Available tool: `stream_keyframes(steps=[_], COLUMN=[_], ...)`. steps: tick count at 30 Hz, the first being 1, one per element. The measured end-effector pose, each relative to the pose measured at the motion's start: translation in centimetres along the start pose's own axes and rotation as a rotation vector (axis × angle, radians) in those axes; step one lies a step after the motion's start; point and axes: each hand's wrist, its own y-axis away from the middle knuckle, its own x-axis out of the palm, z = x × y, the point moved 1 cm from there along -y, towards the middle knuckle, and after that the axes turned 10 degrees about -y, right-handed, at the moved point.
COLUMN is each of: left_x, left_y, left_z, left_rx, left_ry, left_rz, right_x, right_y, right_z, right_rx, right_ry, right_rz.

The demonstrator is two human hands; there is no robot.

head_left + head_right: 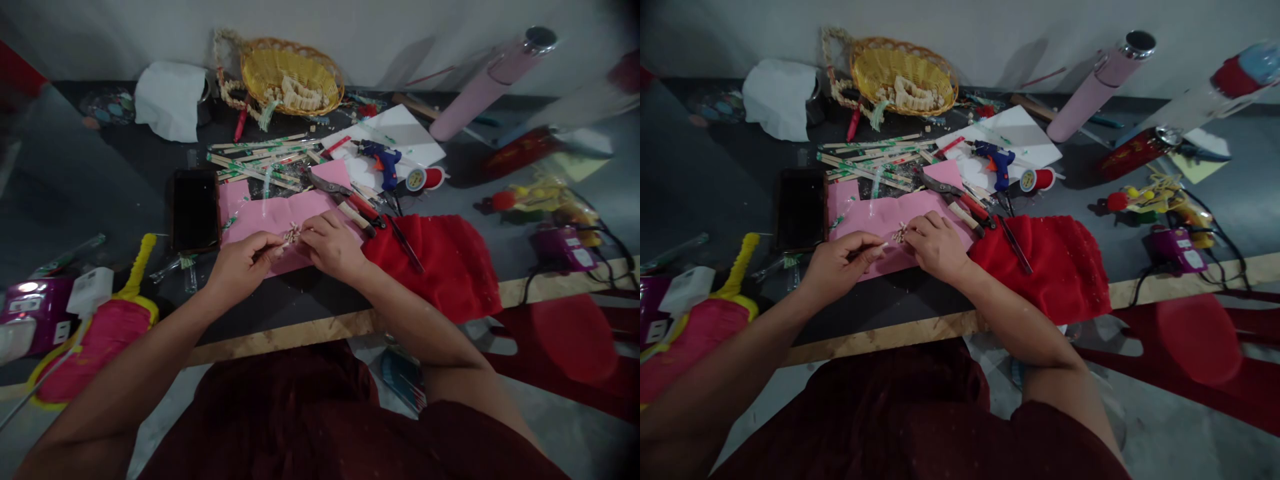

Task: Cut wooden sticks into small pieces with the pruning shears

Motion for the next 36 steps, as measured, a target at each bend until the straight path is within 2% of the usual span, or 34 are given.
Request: stream_keyframes(steps=[4, 9, 16, 21, 26, 32, 36], left_x=[0.1, 0.0, -0.1, -0.1, -0.4, -0.3, -0.2], left_y=[0.1, 0.1, 0.0, 0.1, 0.2, 0.2, 0.3], left_z=[-0.1, -0.5, -0.9, -0.9, -1.0, -0.9, -0.9], left_rx=[-0.024, 0.004, 0.006, -0.045, -0.029, -0.069, -0.064], left_ry=[0.073, 0.106, 0.110, 0.203, 0.256, 0.340, 0.318], left_rz=[0.041, 0.052, 0.074, 0.135, 0.193, 0.217, 0.221], right_x=[-0.3, -0.1, -0.1, -0.2, -0.7, -0.7, -0.5], right_y=[-0.2, 0.0, 0.1, 0.1, -0.1, -0.2, -0.2], right_z=[1.0, 2.6, 2.9, 2.9, 3.1, 2.9, 2.8], right_rx=[-0.106, -0.222, -0.180, -0.184, -0.207, -0.262, -0.299], right_ry=[-0.159, -0.325, -0.298, -0.305, -0.325, -0.350, -0.360], right_rz=[-0.105, -0.145, -0.261, -0.251, -0.260, -0.262, -0.297])
